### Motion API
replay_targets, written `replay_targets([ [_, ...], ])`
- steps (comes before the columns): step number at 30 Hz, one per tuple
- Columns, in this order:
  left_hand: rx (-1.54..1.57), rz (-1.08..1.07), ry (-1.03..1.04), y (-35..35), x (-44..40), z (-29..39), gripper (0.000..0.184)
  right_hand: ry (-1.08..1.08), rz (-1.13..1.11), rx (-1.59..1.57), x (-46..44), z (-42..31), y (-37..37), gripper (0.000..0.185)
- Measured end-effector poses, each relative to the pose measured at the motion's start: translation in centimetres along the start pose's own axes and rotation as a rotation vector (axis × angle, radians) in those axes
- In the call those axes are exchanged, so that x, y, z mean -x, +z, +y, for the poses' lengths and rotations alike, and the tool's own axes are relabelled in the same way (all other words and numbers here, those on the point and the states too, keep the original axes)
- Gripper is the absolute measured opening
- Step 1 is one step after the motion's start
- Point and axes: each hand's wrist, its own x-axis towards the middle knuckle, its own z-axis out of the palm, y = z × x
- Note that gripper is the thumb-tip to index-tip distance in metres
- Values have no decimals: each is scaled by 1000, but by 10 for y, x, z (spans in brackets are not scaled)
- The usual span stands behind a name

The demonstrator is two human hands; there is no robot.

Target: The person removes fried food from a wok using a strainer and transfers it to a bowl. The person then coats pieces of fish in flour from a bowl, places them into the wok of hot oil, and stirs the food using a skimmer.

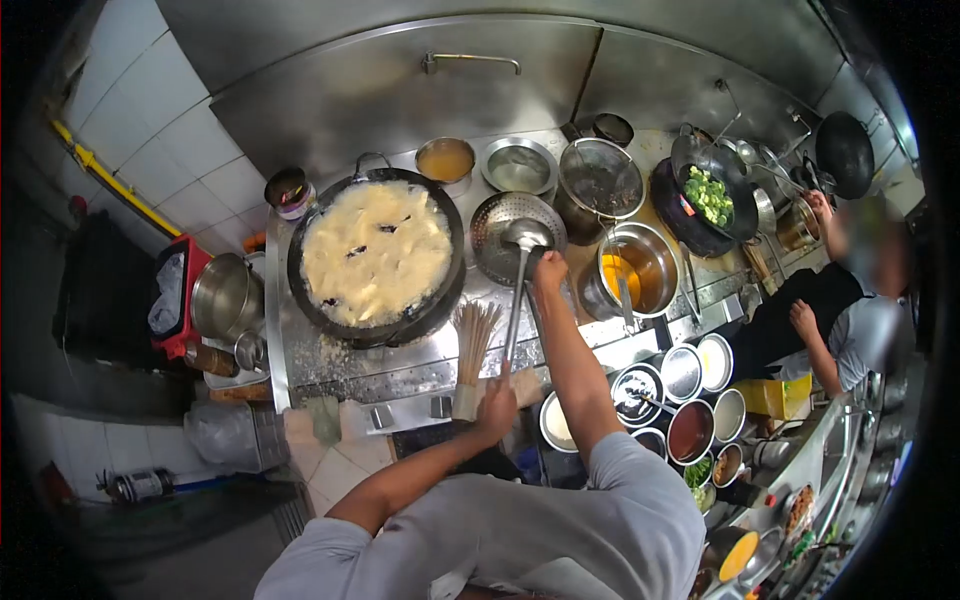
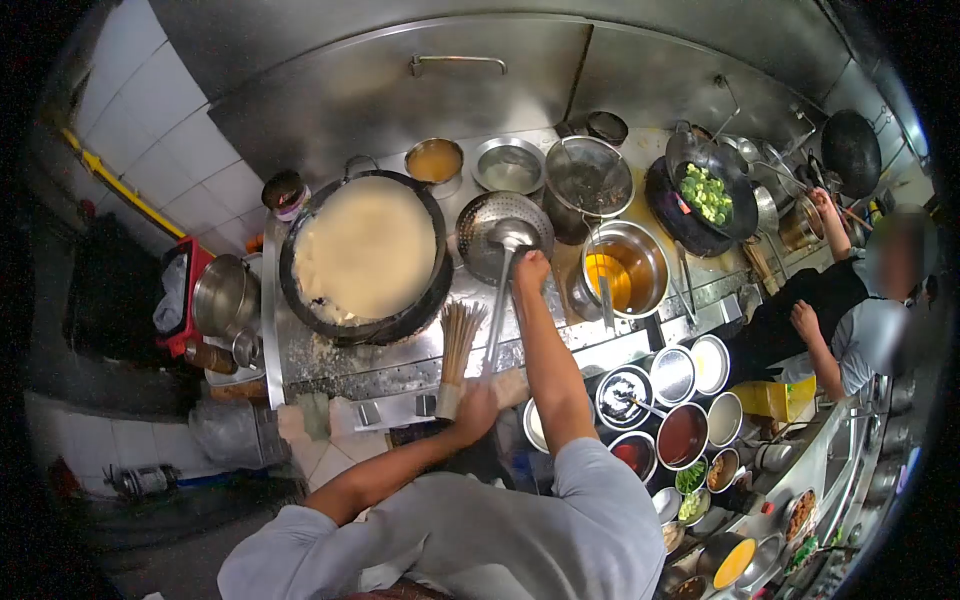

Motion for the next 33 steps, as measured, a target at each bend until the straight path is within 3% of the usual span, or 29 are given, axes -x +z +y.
replay_targets([
  [1, -96, -60, 58, 38, 11, -32, 75, -55, -82, -136, 19, -12, -15, 22],
  [3, -13, -264, -36, -9, 20, 14, 82, -105, -212, -334, 51, -35, -34, 30],
  [4, -9, -250, -47, 0, 27, 6, 82, -111, -230, -332, 66, -46, -42, 30],
  [7, -24, -283, -48, 32, 40, -19, 92, 259, -393, -398, 129, -113, -86, 41],
  [8, -17, -272, -50, 29, 45, -24, 92, 250, -401, -394, 141, -106, -84, 41],
  [11, -49, -198, 64, 9, 66, -31, 75, -13, -566, -365, 194, -90, -88, 37],
  [13, 220, -477, 67, -53, 78, -28, 47, -338, -612, -179, 234, -73, -90, 29],
  [15, 533, -511, -119, -25, 120, -124, 27, -339, -734, -156, 304, -82, -114, 35],
  [16, 735, -457, -373, -43, 141, -144, 26, -416, -735, 158, 333, -69, -122, 36],
  [17, 934, -398, -629, -64, 159, -165, 26, -385, -888, 64, 363, -59, -127, 38],
  [18, 915, -317, -802, -81, 173, -194, 31, -345, -1038, -29, 392, -50, -132, 40],
  [19, 881, -158, -1064, -69, 180, -244, 32, -308, -1138, 143, 413, -44, -135, 40],
  [20, 847, 7, -1046, -29, 199, -352, 31, -265, -1231, 317, 432, -37, -137, 40],
  [23, 645, 313, -1092, -114, 174, -291, 38, -264, -1280, 377, 471, 29, -133, 38],
  [24, 649, 332, -955, -80, 169, -361, 50, -261, -1273, 392, 478, 39, -132, 38],
  [28, 530, 95, -685, -87, 163, -338, 55, -128, -1241, 553, 500, 74, -121, 33],
  [29, 507, 44, -623, -90, 166, -326, 56, -195, -1202, 575, 505, 84, -115, 35],
  [30, 419, -61, -669, -122, 165, -286, 47, -261, -1162, 592, 512, 91, -111, 37],
  [31, 453, -108, -692, -121, 170, -284, 42, -256, -1163, 585, 519, 92, -108, 37],
  [33, 561, -258, -666, -156, 178, -248, 37, -455, -1016, 549, 530, 95, -103, 42],
])
